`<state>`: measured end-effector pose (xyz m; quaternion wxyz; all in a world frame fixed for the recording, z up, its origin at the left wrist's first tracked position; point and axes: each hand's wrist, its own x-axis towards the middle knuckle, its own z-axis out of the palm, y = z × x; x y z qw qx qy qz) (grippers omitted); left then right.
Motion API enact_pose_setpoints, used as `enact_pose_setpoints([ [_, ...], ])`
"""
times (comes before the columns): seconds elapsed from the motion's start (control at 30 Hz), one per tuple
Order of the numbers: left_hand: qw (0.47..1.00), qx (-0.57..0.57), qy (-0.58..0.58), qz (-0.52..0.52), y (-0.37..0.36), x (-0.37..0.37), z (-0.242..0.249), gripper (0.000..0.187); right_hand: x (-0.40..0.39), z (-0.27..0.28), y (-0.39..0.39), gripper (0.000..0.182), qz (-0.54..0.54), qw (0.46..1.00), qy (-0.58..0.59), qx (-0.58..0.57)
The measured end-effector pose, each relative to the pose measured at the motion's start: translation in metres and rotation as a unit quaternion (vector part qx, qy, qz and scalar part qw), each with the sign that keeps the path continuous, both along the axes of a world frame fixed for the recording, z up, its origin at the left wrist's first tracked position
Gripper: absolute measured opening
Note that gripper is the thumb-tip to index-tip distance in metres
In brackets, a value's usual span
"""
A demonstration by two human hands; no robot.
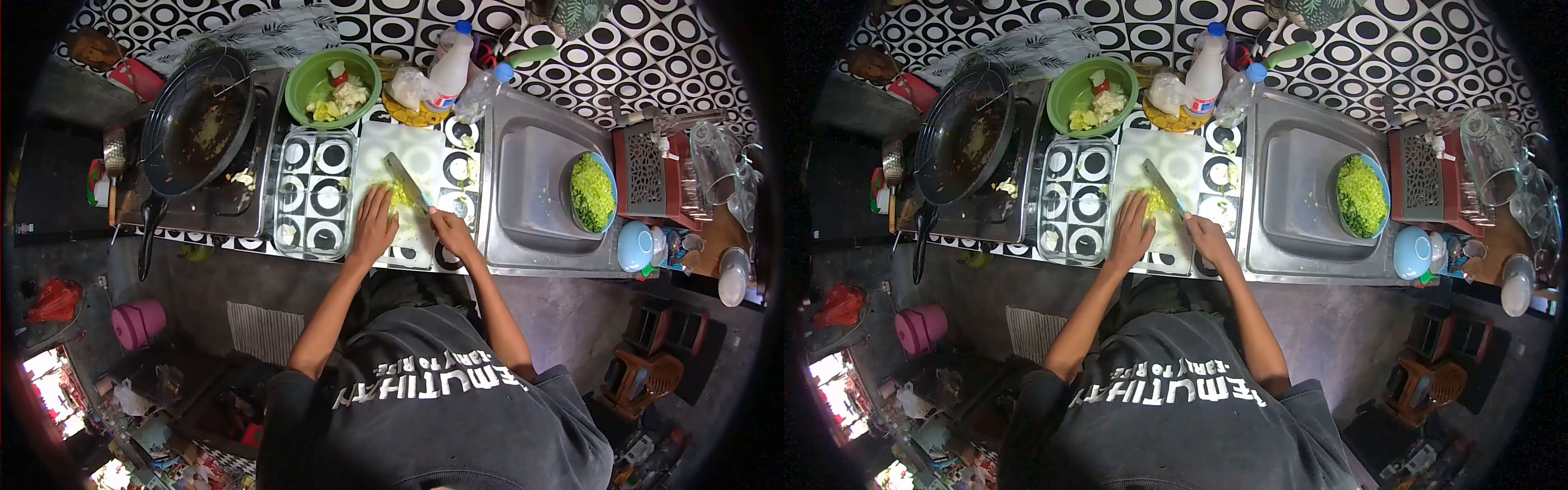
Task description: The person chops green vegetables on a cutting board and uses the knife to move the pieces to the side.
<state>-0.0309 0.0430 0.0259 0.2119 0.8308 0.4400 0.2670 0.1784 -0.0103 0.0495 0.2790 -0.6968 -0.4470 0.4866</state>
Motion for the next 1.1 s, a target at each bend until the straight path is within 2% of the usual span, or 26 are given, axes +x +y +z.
enact_pose_setpoints([
  [0.13, 0.997, -0.043, 0.026, 0.065, -0.015, 0.0, 0.001, 0.066, -0.011, 0.019, -0.007, 0.053, 0.048, 0.995, -0.085, -0.031],
  [0.27, 0.996, -0.042, 0.063, 0.049, -0.017, -0.001, -0.005, 0.066, -0.027, 0.03, -0.011, 0.05, 0.031, 0.994, -0.097, 0.027],
  [0.57, 0.995, -0.009, 0.09, 0.032, -0.014, -0.003, -0.016, 0.062, -0.05, 0.007, -0.002, 0.049, 0.078, 0.977, -0.199, 0.015],
  [0.67, 0.995, 0.016, 0.097, 0.036, -0.012, -0.004, -0.017, 0.058, -0.054, 0.015, 0.012, 0.05, 0.102, 0.972, -0.204, 0.045],
  [0.8, 0.997, 0.03, 0.054, 0.034, -0.006, -0.007, -0.011, 0.054, -0.044, 0.047, 0.023, 0.053, 0.086, 0.977, -0.195, 0.021],
  [0.9, 0.999, 0.035, 0.019, 0.036, -0.002, -0.003, -0.009, 0.051, -0.032, 0.039, 0.021, 0.056, 0.102, 0.969, -0.224, 0.017],
  [1.1, 0.999, 0.034, 0.007, 0.043, 0.001, -0.003, -0.009, 0.047, -0.034, 0.032, 0.007, 0.054, 0.085, 0.978, -0.188, -0.004],
])
